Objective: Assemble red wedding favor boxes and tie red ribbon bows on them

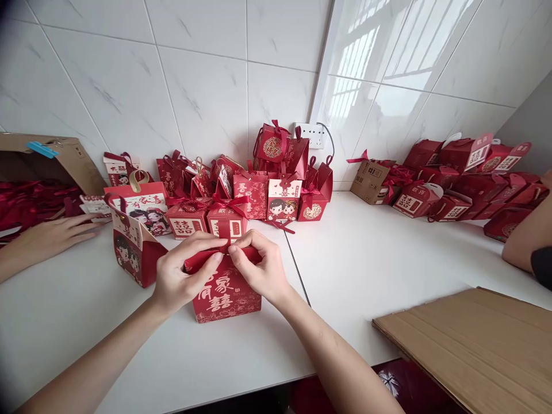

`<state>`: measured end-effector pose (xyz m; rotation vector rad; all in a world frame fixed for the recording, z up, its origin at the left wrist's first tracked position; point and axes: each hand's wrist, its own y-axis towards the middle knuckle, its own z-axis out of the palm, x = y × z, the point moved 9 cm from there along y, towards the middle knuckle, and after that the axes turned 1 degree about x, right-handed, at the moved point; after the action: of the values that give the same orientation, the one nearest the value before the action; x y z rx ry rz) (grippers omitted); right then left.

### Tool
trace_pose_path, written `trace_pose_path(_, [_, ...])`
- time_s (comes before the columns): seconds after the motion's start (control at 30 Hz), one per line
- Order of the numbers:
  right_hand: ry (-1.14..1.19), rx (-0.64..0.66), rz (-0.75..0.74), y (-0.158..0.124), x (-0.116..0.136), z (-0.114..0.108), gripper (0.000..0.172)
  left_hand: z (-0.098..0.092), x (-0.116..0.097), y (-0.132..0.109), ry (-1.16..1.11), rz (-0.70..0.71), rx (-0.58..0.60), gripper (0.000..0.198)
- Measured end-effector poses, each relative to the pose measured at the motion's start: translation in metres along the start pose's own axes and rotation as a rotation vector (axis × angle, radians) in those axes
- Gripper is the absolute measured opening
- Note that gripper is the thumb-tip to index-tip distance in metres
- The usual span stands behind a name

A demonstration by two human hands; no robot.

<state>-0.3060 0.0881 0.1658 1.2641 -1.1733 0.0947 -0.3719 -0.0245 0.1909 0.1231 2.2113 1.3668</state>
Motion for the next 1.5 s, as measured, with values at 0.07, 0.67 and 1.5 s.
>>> trace_pose_path(0.07, [-0.006, 0.031, -0.047, 0.000, 0.003, 0.001, 0.006, -0.002, 0.002, 0.000, 0.013, -0.021, -0.010, 0.019])
trace_pose_path(0.67, [-0.168, -0.006, -0.149, -0.003, 0.010, 0.000, 0.004, -0.004, 0.013, -0.002, 0.023, -0.209, -0.049, 0.019])
trace_pose_path(1.5, [-0.101, 0.042, -0.041, 0.000, 0.004, 0.001, 0.008, 0.001, 0.019, -0.001, -0.053, -0.293, 0.031, 0.013])
